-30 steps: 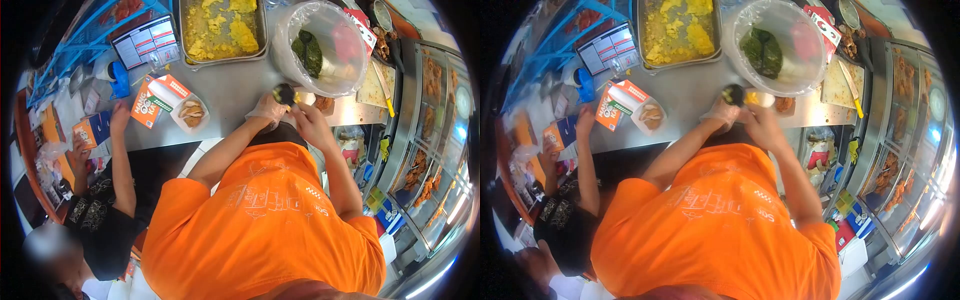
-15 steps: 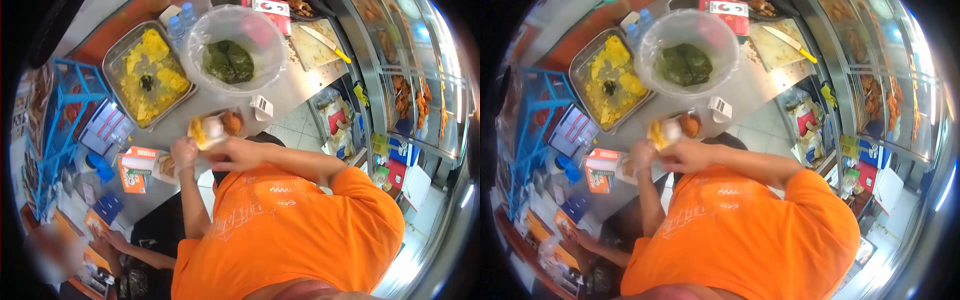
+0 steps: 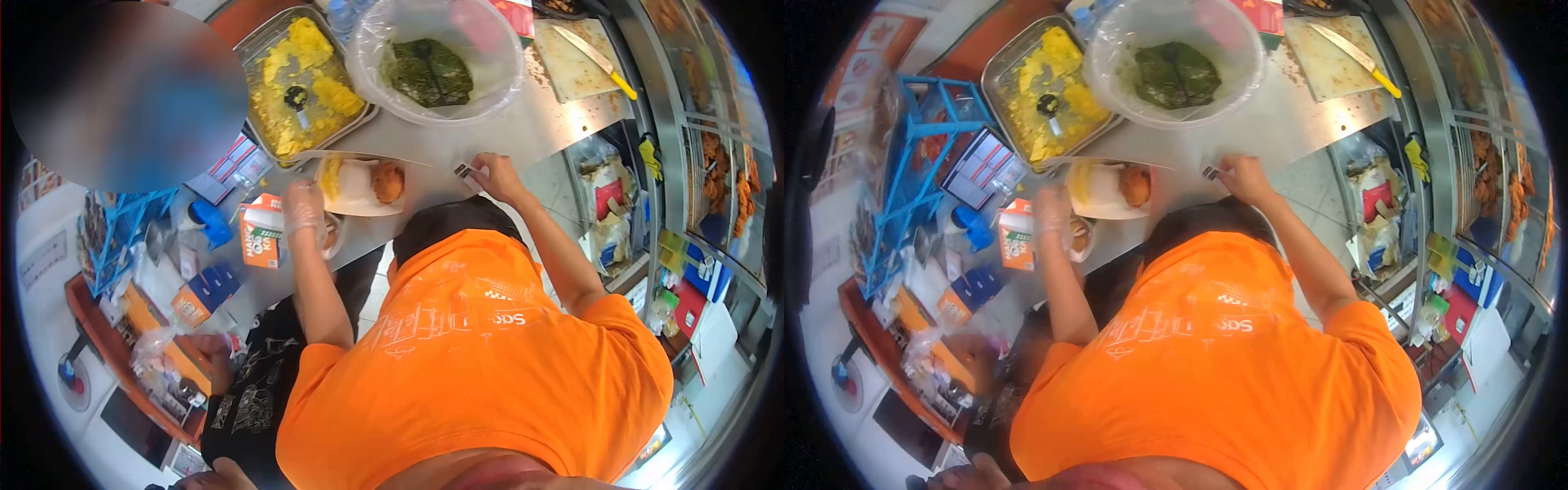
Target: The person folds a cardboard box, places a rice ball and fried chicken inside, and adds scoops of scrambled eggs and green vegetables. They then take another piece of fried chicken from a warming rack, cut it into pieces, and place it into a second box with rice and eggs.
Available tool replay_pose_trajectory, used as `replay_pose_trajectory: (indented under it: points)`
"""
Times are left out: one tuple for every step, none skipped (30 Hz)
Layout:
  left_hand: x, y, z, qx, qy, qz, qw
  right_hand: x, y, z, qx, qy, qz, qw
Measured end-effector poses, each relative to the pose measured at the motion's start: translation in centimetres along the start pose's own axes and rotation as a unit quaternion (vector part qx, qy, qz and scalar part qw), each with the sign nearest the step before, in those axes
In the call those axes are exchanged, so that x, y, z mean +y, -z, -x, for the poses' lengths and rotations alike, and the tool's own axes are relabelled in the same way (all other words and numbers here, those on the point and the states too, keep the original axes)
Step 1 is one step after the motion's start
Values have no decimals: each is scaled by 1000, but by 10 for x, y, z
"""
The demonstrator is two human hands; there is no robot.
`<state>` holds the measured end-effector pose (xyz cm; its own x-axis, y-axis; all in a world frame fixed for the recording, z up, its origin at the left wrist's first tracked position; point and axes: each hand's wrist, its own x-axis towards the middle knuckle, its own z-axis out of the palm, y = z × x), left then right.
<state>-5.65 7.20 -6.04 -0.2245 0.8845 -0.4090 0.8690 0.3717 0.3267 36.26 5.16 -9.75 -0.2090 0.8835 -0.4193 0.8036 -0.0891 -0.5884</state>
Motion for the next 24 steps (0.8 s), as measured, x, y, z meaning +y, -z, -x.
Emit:
replay_pose_trajectory:
  points:
    - [-2,10,1,5,3,-4,1000,-18,12,6,-14,37,-64,997]
    - [-3,19,3,-3,0,-6,1000,-47,25,11,-61,58,-122,989]
    - [-3,25,7,-13,-4,-7,1000,-73,31,17,-91,72,-256,960]
    - [-4,29,13,-25,-9,-8,1000,-99,33,24,-117,83,-385,912]
    - [-2,32,18,-37,-20,-6,999,-130,34,28,-76,95,-416,901]
    - [4,31,18,-48,-38,-2,998,-157,28,27,-7,99,-435,895]
    - [2,29,15,-38,-41,10,998,-182,26,21,53,99,-436,893]
    - [-3,25,12,-29,-48,25,998,-197,13,9,111,88,-436,889]
    - [-3,24,10,-14,-73,29,997,-199,-5,-7,133,84,-392,907]
    - [-1,24,8,2,-97,31,995,-195,-25,-27,271,216,-260,901]
    - [19,44,14,-38,-79,0,996,-193,-28,-36,301,247,-97,916]
    - [35,65,24,-76,-59,-32,995,-195,-25,-42,296,258,-40,919]
    - [8,53,17,-31,-118,-2,993,-199,-25,-43,307,245,-16,919]
    - [-19,42,10,13,-178,21,984,-203,-26,-43,317,231,8,920]
    - [-26,42,6,11,-174,31,984,-203,-25,-42,313,233,16,920]
    - [-32,44,5,9,-163,36,986,-203,-25,-40,309,233,24,922]
    - [-39,46,4,10,-158,44,986,-200,-34,-43,291,241,22,926]
    - [-39,46,-1,-4,-143,41,989,-193,-40,-50,281,245,29,928]
    - [2,73,15,-44,-98,-1,994,-189,-45,-53,282,245,46,927]
    - [12,81,19,-38,-153,36,987,-193,-40,-53,223,190,36,955]
    - [13,84,13,-66,-144,30,987,-196,-31,-45,232,187,30,954]
    - [11,86,6,-94,-128,17,987,-199,-27,-40,235,190,16,953]
    - [9,85,0,-61,-174,12,983,-195,-26,-41,200,181,-1,963]
    - [7,84,-5,-27,-219,4,975,-194,-28,-44,159,175,-25,971]
